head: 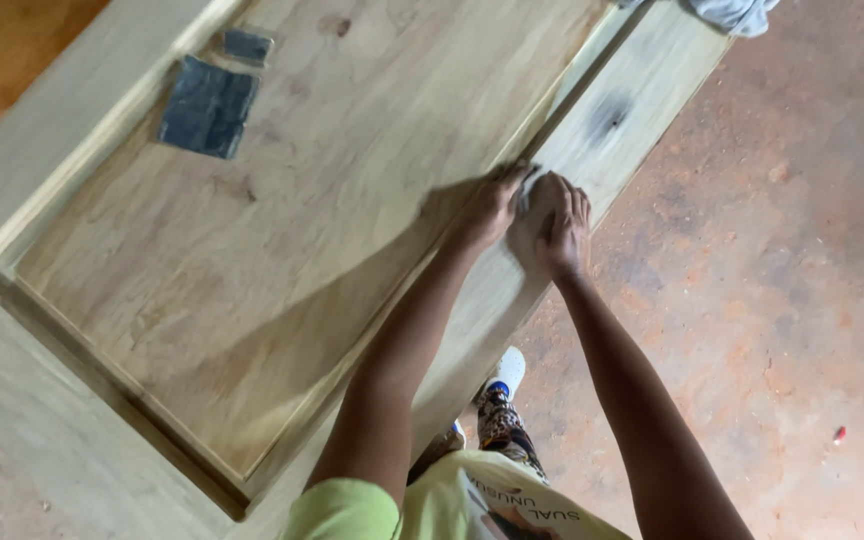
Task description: Sand the surface and edges of a wooden panel and wipe away the dust.
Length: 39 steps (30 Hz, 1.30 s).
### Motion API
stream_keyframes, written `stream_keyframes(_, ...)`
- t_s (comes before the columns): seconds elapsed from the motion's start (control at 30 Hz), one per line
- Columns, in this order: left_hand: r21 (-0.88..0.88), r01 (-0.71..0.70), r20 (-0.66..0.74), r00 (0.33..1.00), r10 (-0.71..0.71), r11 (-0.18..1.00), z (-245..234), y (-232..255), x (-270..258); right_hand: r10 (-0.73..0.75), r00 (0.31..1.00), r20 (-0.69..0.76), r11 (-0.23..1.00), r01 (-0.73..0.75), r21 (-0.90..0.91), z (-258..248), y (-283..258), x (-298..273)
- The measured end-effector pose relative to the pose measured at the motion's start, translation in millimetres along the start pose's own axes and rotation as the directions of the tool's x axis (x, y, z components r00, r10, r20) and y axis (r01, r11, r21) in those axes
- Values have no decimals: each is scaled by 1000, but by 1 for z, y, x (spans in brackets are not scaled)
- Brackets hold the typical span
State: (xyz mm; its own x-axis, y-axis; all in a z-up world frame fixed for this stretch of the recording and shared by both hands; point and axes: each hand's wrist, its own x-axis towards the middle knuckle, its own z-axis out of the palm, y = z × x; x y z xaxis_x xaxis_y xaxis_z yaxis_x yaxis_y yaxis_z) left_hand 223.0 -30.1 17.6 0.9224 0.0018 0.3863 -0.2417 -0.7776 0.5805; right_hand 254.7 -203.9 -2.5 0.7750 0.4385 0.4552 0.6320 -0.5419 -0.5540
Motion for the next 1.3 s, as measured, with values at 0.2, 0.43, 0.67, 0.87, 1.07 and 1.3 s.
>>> stream_keyframes(0.2, -81, -26, -59, 998, 21, 996, -104, 42, -140, -81, 996, 42, 993, 85, -84, -2, -7, 5)
stream_keyframes(0.43, 62, 242, 65, 967, -246, 968, -210, 79, -371, -167, 970, 178, 944, 210, -256, 21, 18, 12)
stream_keyframes(0.67, 147, 367, -109, 929, -353, 919, -251, 84, -548, -639, 767, 59, 766, 641, -40, 75, -78, -25)
stream_keyframes(0.87, 94, 345, -194, 926, -322, 934, -247, 91, -526, -720, 679, 145, 690, 722, 43, 93, -138, -99)
stream_keyframes(1.07, 246, 155, -243, 965, -94, 957, -204, 85, -412, -765, 615, 193, 644, 731, 226, 30, -219, -116)
stream_keyframes(1.3, 427, 80, -258, 965, 37, 901, -119, 33, -315, -762, 637, 120, 647, 741, 180, 27, -169, -56)
